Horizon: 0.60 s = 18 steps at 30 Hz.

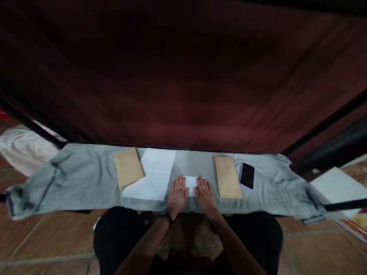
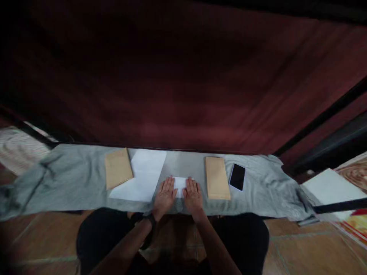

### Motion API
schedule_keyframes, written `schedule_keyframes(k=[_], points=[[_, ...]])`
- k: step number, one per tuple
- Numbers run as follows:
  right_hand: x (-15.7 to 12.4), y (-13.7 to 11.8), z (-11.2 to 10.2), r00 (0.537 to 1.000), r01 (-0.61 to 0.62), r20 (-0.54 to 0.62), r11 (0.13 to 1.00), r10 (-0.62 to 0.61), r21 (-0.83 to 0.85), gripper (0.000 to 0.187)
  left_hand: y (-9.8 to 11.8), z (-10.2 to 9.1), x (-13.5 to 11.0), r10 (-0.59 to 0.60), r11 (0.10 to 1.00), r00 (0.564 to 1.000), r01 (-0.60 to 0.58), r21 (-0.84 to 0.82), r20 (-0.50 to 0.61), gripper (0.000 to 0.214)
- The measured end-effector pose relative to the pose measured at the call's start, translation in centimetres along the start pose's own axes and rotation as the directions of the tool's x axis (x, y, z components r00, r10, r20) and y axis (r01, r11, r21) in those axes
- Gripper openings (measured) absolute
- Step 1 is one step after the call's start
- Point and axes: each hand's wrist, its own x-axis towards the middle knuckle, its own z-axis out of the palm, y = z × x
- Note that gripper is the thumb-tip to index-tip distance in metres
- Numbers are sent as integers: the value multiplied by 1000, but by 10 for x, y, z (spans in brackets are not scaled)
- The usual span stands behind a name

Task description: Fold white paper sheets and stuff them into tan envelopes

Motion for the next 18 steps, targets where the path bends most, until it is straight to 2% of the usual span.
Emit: schedule_keyframes(k=[5,10,15,18], points=[[-2,15,-5,999,-36,22,999,37,-16,50,0,1,-1,-6,1000,999,5,-28,-47,59],[-3,25,-10,995,-79,66,997,78,4,50,1,1,1,-23,999,999,20,-49,-47,58],[23,27,-20,976,-109,199,989,87,104,51,0,-1,0,-37,994,998,31,-105,-54,58],[42,26,-23,972,-109,225,983,74,149,50,-3,-2,-3,-54,984,996,40,-175,-71,59]])
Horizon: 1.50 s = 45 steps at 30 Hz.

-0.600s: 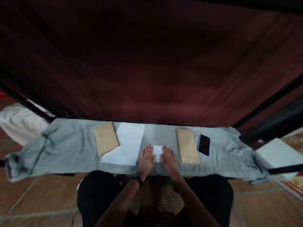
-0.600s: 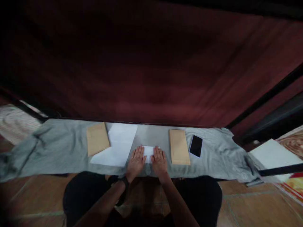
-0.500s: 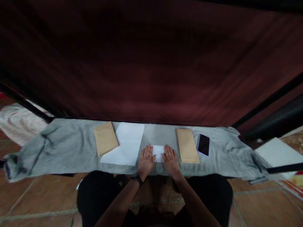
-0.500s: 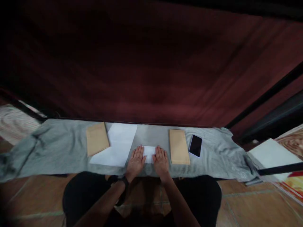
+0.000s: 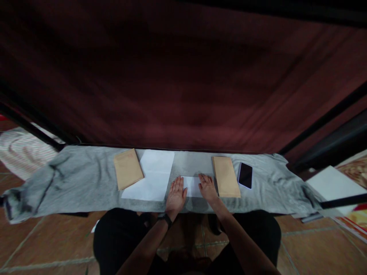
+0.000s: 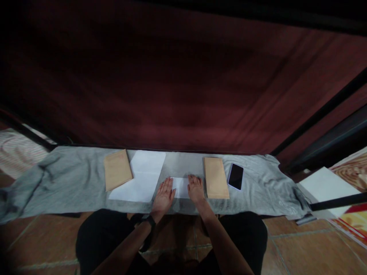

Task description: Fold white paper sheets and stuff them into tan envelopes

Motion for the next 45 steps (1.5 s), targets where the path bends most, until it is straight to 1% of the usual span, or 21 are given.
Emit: schedule_keyframes(k=[3,5,8,10,13,14,16,17,19,22,24,27,31,34,36,39,41,43,45], points=[[14,-1,-6,1000,-13,-20,999,14,34,43,-2,-2,-1,-24,993,999,22,-115,-23,60],[22,-1,-13,999,-5,-39,997,8,77,36,-3,-4,-1,-63,973,997,52,-226,-45,62],[32,0,-30,995,39,-97,987,-24,155,32,-4,-9,-1,-158,904,983,106,-413,-95,65],[33,1,-43,987,71,-153,979,-41,193,29,-6,-13,-1,-241,842,960,134,-522,-143,65],[19,0,-52,969,128,-237,966,-73,226,28,-8,-19,-5,-332,768,917,126,-628,-222,59],[11,0,-50,958,166,-270,958,-100,233,28,-8,-21,-7,-342,755,909,114,-645,-239,57],[-10,1,-41,954,216,-250,958,-166,188,27,-6,-23,-12,-330,752,910,93,-653,-251,53],[-21,2,-34,959,217,-220,964,-180,155,27,-5,-23,-14,-310,761,919,86,-643,-244,52],[-40,4,-20,968,220,-146,967,-202,125,28,-1,-22,-18,-230,805,951,66,-590,-208,51],[-60,8,-6,980,183,-113,969,-166,165,28,9,-17,-19,-30,907,993,-19,-421,-111,48],[-65,9,-4,983,166,-113,967,-146,192,28,18,-11,-17,96,952,995,-101,-290,-31,47],[-67,11,-6,985,154,-114,964,-131,219,29,31,-1,-9,194,971,980,-185,-152,47,49],[-71,11,-11,989,139,-86,956,-121,259,34,43,8,-2,213,977,972,-208,-55,102,48],[-71,8,-15,992,122,-57,953,-110,278,35,43,9,-1,218,976,969,-217,-17,121,49],[-64,4,-17,993,114,-69,959,-99,259,37,41,9,-1,233,972,963,-234,-12,135,51],[-46,-6,-15,991,111,-87,979,-98,169,43,38,9,2,216,976,964,-218,-5,153,57],[-36,-13,-9,992,121,-49,990,-117,79,45,37,11,4,195,980,969,-199,12,151,58],[-30,-17,-1,994,111,-13,994,-111,-11,46,37,14,5,183,981,973,-189,30,141,59],[-31,-17,7,996,82,-19,993,-84,-83,49,36,17,5,185,981,975,-191,37,126,59]])
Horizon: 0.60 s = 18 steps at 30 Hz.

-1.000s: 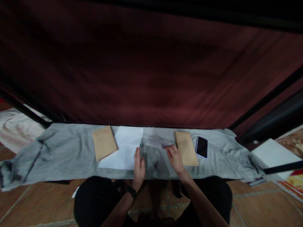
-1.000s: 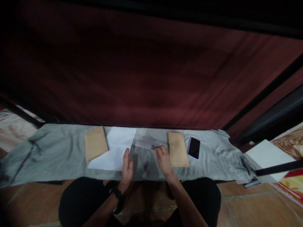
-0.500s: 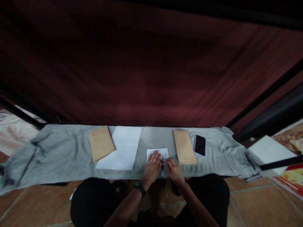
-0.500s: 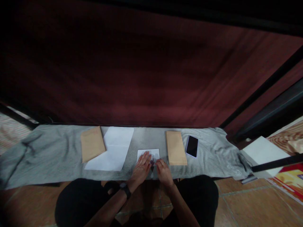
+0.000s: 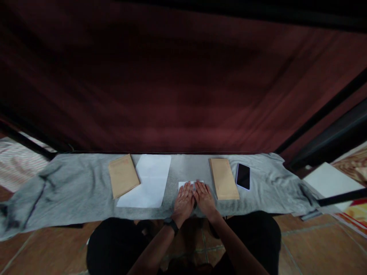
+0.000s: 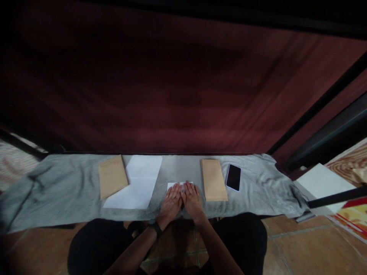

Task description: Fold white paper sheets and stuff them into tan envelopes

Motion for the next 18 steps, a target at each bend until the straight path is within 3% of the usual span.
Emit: schedule_keyframes(k=[13,18], points=[[-18,3,21,975,-158,-167,986,147,-54,57,-33,-6,-11,-122,992,989,119,-36,-85,58],[-17,-6,23,962,-211,-187,977,201,-31,56,-23,-8,-11,-196,980,971,191,-49,-141,57]])
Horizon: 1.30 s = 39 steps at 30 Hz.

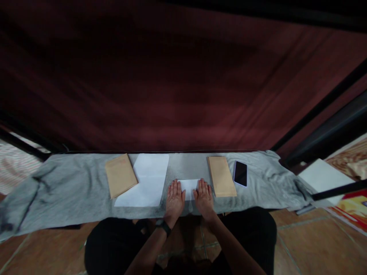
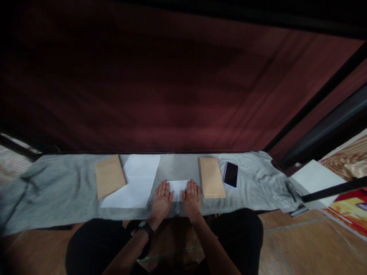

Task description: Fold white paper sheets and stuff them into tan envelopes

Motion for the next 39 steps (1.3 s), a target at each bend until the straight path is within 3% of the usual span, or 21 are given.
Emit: schedule_keyframes(k=[6,13,18,27,32,39], points=[[-2,-9,-1,999,-41,34,999,42,-22,53,19,-2,-9,110,994,988,-109,-17,105,56],[0,-9,-9,997,-53,54,998,54,-14,52,3,-10,-10,200,980,967,-199,-21,156,53],[0,-12,-14,994,56,97,998,-58,16,49,-1,-9,-7,221,975,963,-222,-13,157,50],[-8,-3,-8,984,115,140,993,-111,-26,56,34,2,11,201,978,966,-189,-84,163,51],[-8,-4,-6,989,98,114,995,-94,-32,55,22,8,12,204,978,969,-194,-81,141,53],[-11,0,-5,999,33,0,999,-33,-3,55,2,6,9,120,992,985,-124,31,125,57]])
